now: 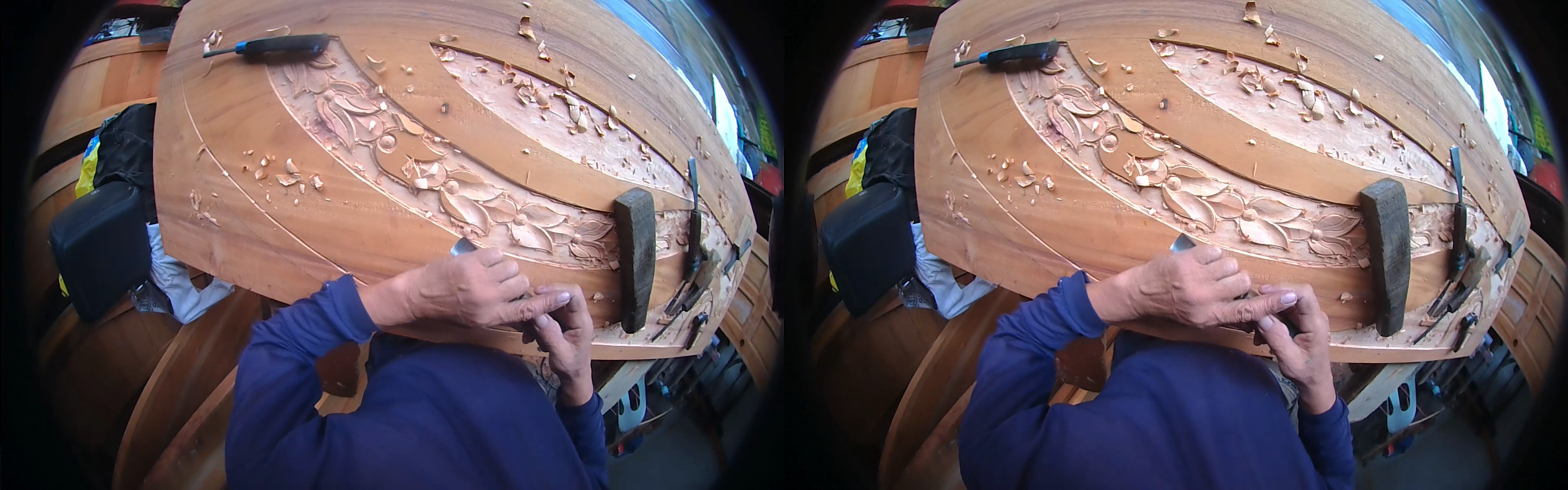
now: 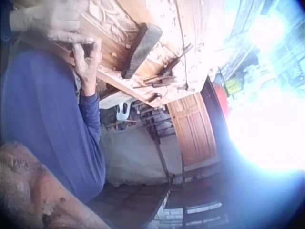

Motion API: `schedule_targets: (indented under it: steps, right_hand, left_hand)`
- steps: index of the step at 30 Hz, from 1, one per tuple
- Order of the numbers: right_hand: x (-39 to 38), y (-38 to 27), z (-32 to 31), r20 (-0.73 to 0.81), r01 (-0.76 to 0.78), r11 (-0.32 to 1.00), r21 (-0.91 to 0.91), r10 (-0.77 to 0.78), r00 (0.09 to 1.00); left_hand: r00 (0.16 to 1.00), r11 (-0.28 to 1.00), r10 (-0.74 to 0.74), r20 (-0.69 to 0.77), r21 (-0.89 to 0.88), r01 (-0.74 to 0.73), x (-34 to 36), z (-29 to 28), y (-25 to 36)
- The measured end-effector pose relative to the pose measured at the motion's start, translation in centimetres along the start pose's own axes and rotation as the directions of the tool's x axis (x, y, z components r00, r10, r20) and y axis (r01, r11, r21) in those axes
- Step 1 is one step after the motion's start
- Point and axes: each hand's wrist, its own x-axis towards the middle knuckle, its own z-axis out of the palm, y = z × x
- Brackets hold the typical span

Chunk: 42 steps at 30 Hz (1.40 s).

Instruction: The person carves floral patterns into a large curved wooden panel using chisels and a mallet.

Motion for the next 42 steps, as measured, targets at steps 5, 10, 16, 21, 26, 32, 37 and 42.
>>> schedule_targets:
  steps: [5,10,16,21,26,32,37,42]
  right_hand:
    - [-0.6,1.8,-3.8,-0.11,0.27,0.946,-0.181,-0.292,0.95]
    - [-2.2,2.9,-7.8,-0.232,0.337,0.881,-0.332,-0.423,0.876]
    - [-3.8,5.2,-9.0,-0.205,0.365,0.885,-0.29,-0.43,0.879]
    - [-2.5,3.5,-7.7,0.089,0.3,0.947,-0.112,-0.291,0.952]
    - [0.2,0.3,-7.1,0.253,0.301,0.839,-0.454,-0.202,0.946]
    - [0.3,-0.7,-4.0,0.274,-0.159,0.981,0.11,0.124,0.954]
    - [2.2,1.1,-0.2,0.138,0.173,0.964,-0.204,-0.146,0.98]
    - [3.8,-1.6,1.1,0.077,0.105,0.963,-0.248,-0.088,0.993]
  left_hand:
    - [0.961,0.961,-0.277,-0.019,0.009,0.277,-0.3,-0.5,3.8]
    - [0.822,0.817,-0.566,-0.06,0.092,0.57,-1.0,-1.0,5.4]
    - [0.535,0.524,-0.843,-0.059,0.138,0.84,-0.3,-1.1,6.7]
    - [0.848,0.849,-0.528,-0.049,-0.03,0.527,2.3,0.5,9.8]
    - [0.952,0.951,-0.307,-0.018,0.026,0.307,3.8,2.8,6.4]
    - [0.946,0.948,-0.299,-0.128,-0.149,0.28,3.0,2.5,3.4]
    - [0.885,0.919,-0.394,-0.247,-0.113,0.378,2.9,3.3,1.1]
    - [0.833,0.88,-0.473,-0.287,-0.209,0.428,3.0,3.5,-0.6]
